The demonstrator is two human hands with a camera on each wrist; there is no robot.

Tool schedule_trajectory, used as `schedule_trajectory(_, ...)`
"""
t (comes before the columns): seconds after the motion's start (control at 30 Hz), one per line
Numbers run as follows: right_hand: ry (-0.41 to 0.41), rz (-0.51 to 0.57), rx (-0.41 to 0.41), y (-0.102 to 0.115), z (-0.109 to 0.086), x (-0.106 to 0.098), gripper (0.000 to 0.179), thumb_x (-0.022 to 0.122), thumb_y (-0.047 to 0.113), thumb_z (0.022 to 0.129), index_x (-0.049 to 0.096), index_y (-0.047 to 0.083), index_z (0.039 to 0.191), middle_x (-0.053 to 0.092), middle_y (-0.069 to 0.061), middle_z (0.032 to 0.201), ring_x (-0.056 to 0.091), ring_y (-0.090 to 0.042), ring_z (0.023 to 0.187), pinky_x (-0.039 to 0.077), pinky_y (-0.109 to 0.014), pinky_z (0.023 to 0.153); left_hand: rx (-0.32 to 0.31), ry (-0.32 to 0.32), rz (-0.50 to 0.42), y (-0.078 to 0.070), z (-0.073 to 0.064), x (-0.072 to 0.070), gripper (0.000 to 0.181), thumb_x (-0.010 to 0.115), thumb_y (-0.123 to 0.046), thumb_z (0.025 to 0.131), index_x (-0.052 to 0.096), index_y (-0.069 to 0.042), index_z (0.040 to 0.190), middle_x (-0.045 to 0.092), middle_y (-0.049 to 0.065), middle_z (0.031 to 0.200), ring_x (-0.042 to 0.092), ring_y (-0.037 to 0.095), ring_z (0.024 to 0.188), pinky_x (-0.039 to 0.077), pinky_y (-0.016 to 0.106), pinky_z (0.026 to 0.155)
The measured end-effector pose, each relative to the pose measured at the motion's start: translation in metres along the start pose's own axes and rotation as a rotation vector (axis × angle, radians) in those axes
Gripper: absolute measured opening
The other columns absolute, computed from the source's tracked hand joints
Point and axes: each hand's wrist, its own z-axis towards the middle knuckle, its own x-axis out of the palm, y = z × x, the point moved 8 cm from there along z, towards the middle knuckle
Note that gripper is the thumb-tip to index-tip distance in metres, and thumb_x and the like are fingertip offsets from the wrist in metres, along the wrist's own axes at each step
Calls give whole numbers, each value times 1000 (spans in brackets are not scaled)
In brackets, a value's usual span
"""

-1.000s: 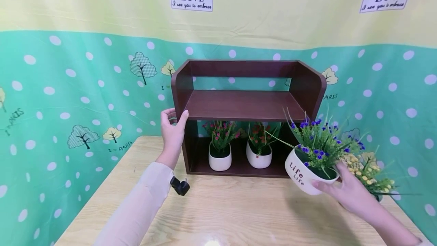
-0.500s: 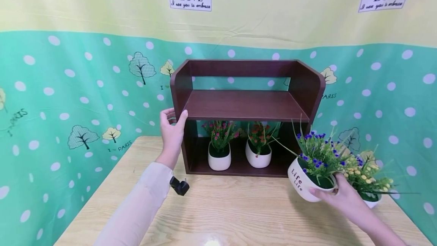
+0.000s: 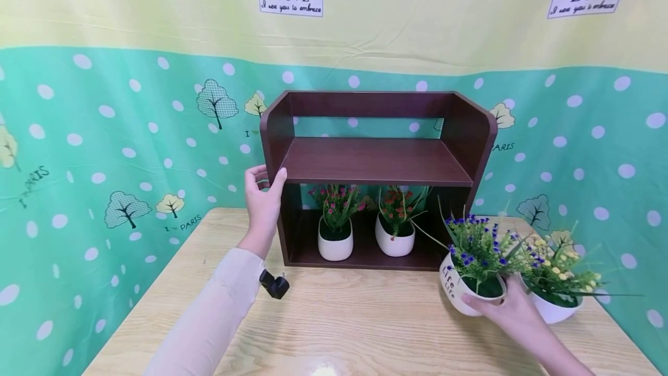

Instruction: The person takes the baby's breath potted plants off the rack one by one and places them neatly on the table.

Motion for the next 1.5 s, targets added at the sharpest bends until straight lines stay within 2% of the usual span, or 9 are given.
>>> schedule_trajectory(0.27,16,1,10,-8,-1,14,110,83,36,82,13,-13,152,27,-41,148,31,-60,131,27,-70,104,6,-10,0,0,1,0,49,72,-41,92,49,-16,127,52,4,120,47,20,106,47,33,82)
schedule_trajectory(0.47,34,-66,87,-19,-1,22,115,83,44,81,14,-17,149,29,-43,146,33,-60,131,28,-68,105,5,-10,-1,1,1,0,50,73,-41,92,49,-15,126,52,3,119,47,21,105,46,33,81)
schedule_trajectory(0.8,63,9,149,-27,1,32,120,83,40,81,3,-19,149,16,-44,150,21,-61,136,20,-68,109,5,-4,7,-1,1,0,50,72,-41,92,49,-15,127,52,3,120,47,21,106,47,34,82)
schedule_trajectory(0.93,39,11,127,-25,0,33,119,85,39,80,7,-19,149,19,-44,149,24,-61,135,21,-69,108,5,-9,10,-1,2,0,49,72,-41,92,49,-15,126,52,3,120,47,21,106,46,33,82)
schedule_trajectory(1.13,-21,34,33,-18,-1,32,111,88,32,77,19,-18,147,31,-42,144,34,-58,131,25,-69,106,14,-10,4,-2,2,0,48,72,-40,92,49,-14,126,52,3,119,47,20,105,46,34,82)
schedule_trajectory(1.33,-44,18,29,-20,-2,32,110,89,33,76,23,-20,145,36,-43,141,38,-58,128,29,-68,105,12,-9,1,-2,2,1,48,72,-39,93,49,-13,127,52,4,119,47,23,106,46,33,81)
schedule_trajectory(1.5,-71,17,-7,-17,-3,32,105,90,33,75,30,-18,143,43,-41,137,44,-55,125,33,-67,103,3,-8,4,-1,1,-1,48,72,-39,93,48,-14,127,52,3,120,47,21,106,47,34,82)
